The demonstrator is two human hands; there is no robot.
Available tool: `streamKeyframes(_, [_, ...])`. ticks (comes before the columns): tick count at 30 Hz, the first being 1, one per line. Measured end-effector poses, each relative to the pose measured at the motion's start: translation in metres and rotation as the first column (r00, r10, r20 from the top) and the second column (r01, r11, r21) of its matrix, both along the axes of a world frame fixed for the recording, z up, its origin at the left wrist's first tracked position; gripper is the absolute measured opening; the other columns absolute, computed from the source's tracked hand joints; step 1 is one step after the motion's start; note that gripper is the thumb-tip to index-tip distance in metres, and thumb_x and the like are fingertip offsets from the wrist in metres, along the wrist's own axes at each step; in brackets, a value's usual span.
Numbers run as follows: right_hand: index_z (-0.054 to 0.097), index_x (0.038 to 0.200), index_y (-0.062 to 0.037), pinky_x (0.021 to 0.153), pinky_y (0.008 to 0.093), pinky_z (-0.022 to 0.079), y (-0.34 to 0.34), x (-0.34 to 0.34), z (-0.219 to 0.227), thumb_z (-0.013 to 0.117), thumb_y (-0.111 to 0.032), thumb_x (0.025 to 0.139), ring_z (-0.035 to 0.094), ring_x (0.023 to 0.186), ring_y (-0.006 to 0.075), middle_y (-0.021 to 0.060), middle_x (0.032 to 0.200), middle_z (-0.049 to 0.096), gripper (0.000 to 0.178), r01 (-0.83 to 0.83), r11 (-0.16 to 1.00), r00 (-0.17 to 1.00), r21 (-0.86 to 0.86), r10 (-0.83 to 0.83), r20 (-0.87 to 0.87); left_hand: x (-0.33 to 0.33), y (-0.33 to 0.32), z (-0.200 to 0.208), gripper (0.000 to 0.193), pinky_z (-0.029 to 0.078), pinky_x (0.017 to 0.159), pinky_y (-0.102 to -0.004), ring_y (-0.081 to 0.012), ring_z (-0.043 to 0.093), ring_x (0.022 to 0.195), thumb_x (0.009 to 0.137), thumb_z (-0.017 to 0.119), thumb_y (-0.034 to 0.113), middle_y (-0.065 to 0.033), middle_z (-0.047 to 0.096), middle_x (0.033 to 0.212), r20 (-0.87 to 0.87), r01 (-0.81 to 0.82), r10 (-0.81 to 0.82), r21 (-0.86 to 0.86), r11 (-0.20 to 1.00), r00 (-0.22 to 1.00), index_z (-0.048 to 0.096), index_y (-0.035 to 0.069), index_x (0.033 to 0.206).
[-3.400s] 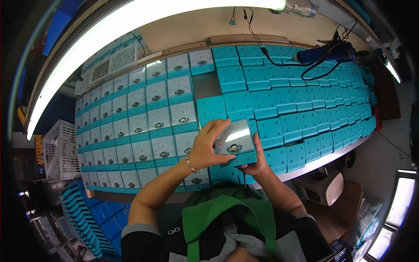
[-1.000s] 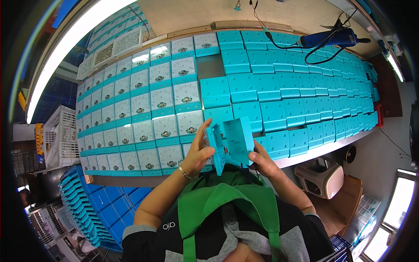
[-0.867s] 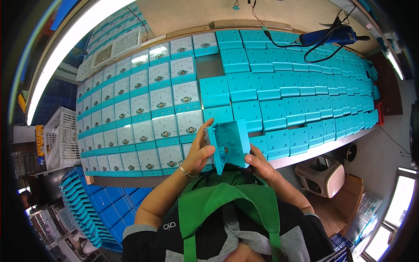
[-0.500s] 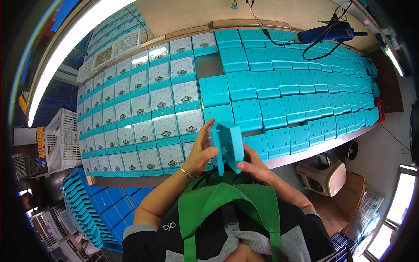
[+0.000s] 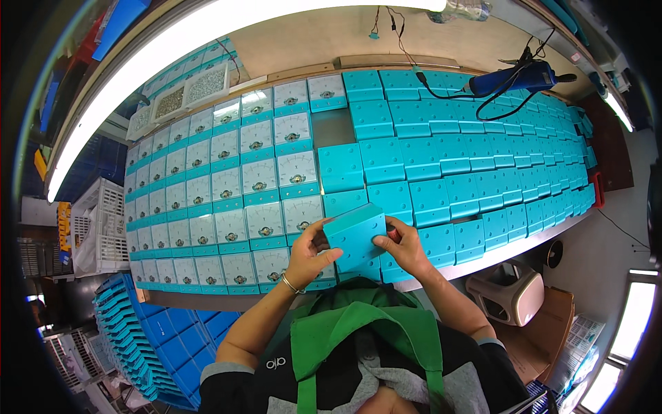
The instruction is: The person repeatedly picks up small teal boxes from a table, opens them, and uses a screwdriver to tighten a screw on a meter-like device inside. They then close the boxes and place them back on the table. The process is repeated for multiple units.
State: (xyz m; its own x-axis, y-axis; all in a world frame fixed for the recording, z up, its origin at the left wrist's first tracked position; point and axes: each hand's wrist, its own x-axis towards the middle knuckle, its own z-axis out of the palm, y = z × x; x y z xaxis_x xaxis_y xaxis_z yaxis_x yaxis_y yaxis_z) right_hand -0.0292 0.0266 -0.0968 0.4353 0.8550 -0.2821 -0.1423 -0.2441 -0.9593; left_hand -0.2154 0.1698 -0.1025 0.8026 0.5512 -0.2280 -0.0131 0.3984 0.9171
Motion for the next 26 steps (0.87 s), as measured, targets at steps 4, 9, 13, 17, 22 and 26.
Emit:
streamKeyframes(4, [0.053,0.111,0.0013,0.065,0.0224,0.048,0.016,0.021,0.001,0.076,-0.014,0.078,0.054,0.074,0.0062,0.0039,0.083,0.062,0.043,-0.028,0.994,0.995,-0.103,0.038,0.094,0.015,0.017,0.003,0.067,0.048,0.090,-0.0329,-0.0193,0.059,0.106,0.080,0.073,0.012,-0.0116,0.059,0.114,-0.058,0.048,-0.038,0.170,0.984,0.998,0.038,-0.003,0.135])
streamKeyframes(9, [0.041,0.133,-0.0004,0.075,0.0272,0.051,0.047,0.035,-0.021,0.073,-0.013,0.081,0.062,0.086,0.0137,0.0147,0.109,0.062,0.061,0.162,0.981,0.982,0.109,-0.170,0.078,0.074,0.082,-0.002,0.059,0.049,0.087,-0.0307,-0.0183,0.060,0.103,0.083,0.067,0.009,-0.0112,0.059,0.111,0.026,-0.075,0.071,0.402,0.913,0.997,0.040,0.004,0.135])
streamKeyframes(13, [0.037,0.138,-0.0003,0.080,0.0280,0.051,0.031,0.039,-0.027,0.062,-0.009,0.087,0.066,0.092,0.0188,0.0201,0.123,0.056,0.057,0.130,0.988,0.991,0.083,-0.127,-0.043,0.125,0.180,-0.043,0.050,0.048,0.078,-0.0278,-0.0160,0.059,0.088,0.085,0.063,0.010,-0.0080,0.057,0.104,0.029,-0.171,0.186,0.553,0.816,0.982,0.044,0.009,0.132])
streamKeyframes(17, [0.037,0.137,0.0013,0.077,0.0281,0.051,0.018,0.042,-0.034,0.054,-0.003,0.087,0.067,0.087,0.0208,0.0194,0.117,0.059,0.053,0.126,0.991,0.982,-0.044,-0.131,-0.138,0.159,0.235,-0.055,0.049,0.047,0.088,-0.0354,-0.0248,0.056,0.102,0.086,0.064,0.016,-0.0098,0.056,0.116,-0.431,0.241,0.104,0.668,0.704,0.896,0.045,0.012,0.131])
streamKeyframes(22, [0.038,0.136,0.0013,0.072,0.0279,0.051,0.013,0.041,-0.043,0.054,-0.004,0.087,0.067,0.085,0.0197,0.0188,0.114,0.061,0.052,0.114,0.990,0.974,-0.082,-0.128,-0.189,0.187,0.268,-0.074,0.042,0.046,0.090,-0.0421,-0.0331,0.054,0.105,0.083,0.066,0.023,-0.0158,0.056,0.115,-0.407,0.402,0.184,0.913,0.068,0.894,0.054,0.008,0.121])
streamKeyframes(26, [0.041,0.135,0.0001,0.076,0.0295,0.052,0.013,0.038,-0.052,0.056,-0.003,0.087,0.067,0.084,0.0189,0.0185,0.112,0.062,0.051,0.086,0.992,0.977,-0.092,-0.102,-0.186,0.209,0.300,-0.078,0.066,0.038,0.104,-0.0414,-0.0351,0.040,0.126,0.079,0.071,0.025,-0.0159,0.041,0.139,-0.681,0.631,0.260,0.732,0.257,0.685,0.042,0.014,0.137])
